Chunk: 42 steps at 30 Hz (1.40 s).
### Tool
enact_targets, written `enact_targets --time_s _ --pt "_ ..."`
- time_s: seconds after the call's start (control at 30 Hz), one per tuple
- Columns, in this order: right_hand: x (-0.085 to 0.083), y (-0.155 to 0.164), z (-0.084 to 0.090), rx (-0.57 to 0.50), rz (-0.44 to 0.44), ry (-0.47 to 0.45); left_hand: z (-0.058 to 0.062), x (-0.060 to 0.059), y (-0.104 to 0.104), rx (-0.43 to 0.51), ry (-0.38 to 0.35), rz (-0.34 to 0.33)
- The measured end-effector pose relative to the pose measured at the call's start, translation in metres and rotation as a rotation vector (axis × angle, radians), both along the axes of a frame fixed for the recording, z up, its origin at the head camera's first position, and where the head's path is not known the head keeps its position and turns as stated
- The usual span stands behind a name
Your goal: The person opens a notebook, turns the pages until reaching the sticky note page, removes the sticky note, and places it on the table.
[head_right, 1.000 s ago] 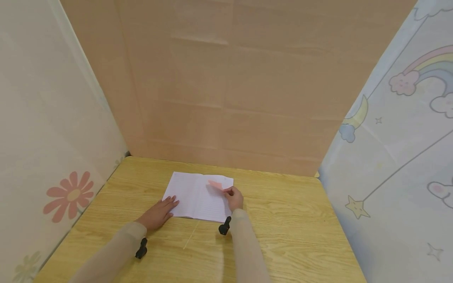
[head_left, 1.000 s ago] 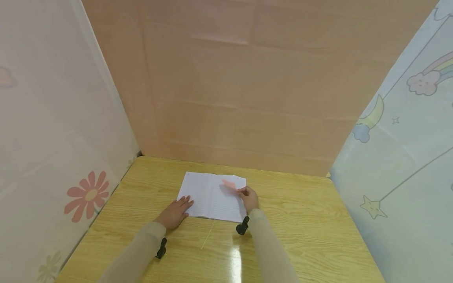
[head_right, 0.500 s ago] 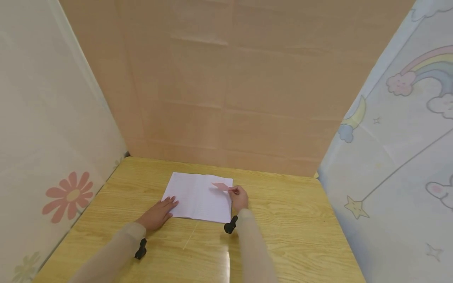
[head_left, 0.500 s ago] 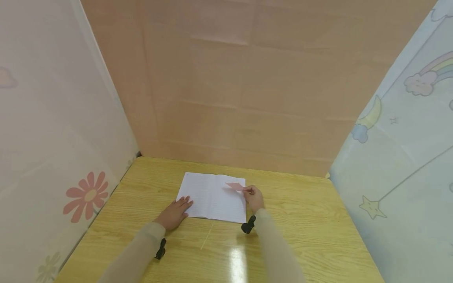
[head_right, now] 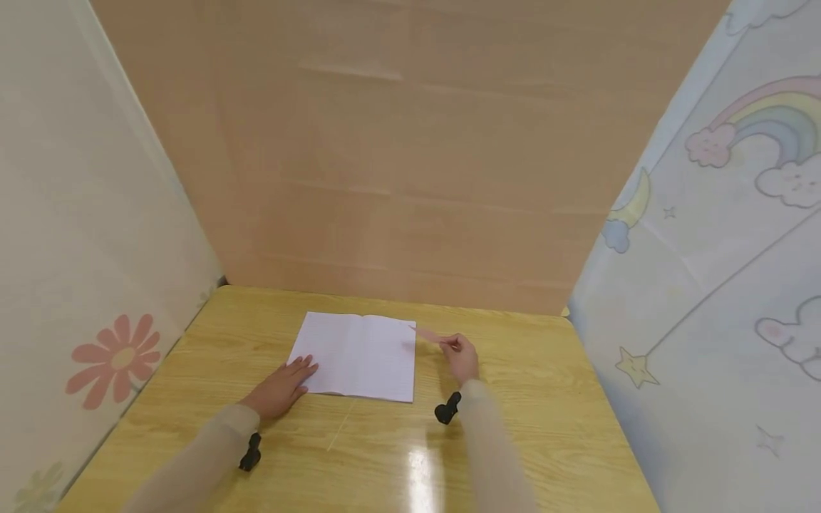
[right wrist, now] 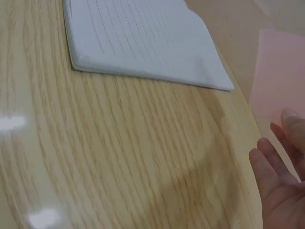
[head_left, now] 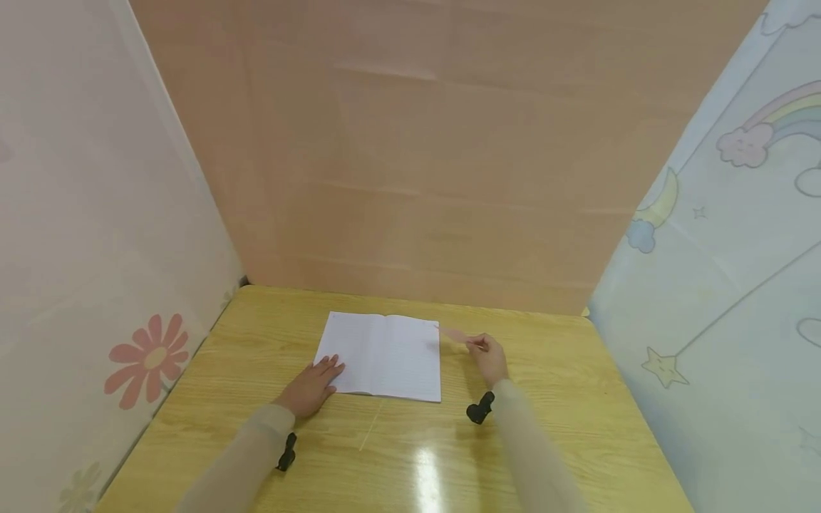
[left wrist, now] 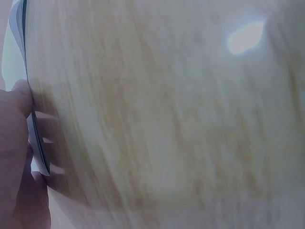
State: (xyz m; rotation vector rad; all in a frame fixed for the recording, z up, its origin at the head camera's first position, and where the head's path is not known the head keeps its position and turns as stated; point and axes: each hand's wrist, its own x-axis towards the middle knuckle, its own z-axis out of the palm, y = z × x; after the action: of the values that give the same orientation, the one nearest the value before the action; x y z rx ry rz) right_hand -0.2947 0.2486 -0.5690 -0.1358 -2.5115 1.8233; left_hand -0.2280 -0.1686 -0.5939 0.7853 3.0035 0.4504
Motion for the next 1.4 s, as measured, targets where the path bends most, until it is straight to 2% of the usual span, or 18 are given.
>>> enact_targets --time_s 0.17,0.4,0.63,0.83,1.07,1.4 --pt "0.004 0.019 -0.003 0.063 0.001 0.014 -0.002 -0.001 0.0 0.003 -0.009 0.0" --pt "0.01 0.028 -0.009 0.155 0.024 0.005 -0.005 -0.002 -0.001 -0.002 0.027 -0.009" --pt "0.011 0.028 -0.017 0.307 0.068 0.034 -0.001 0.001 -0.001 0.032 0.036 -0.019" --pt "0.015 0.024 -0.017 0.415 0.112 0.016 0.002 0.001 0.0 0.03 0.02 -0.011" --pt "0.022 0.018 -0.012 0.48 0.127 0.038 -0.002 0.0 -0.001 0.041 0.016 -0.011" --pt "0.021 0.016 -0.016 0.599 0.164 0.084 -0.001 0.0 -0.001 0.026 0.022 -0.006"
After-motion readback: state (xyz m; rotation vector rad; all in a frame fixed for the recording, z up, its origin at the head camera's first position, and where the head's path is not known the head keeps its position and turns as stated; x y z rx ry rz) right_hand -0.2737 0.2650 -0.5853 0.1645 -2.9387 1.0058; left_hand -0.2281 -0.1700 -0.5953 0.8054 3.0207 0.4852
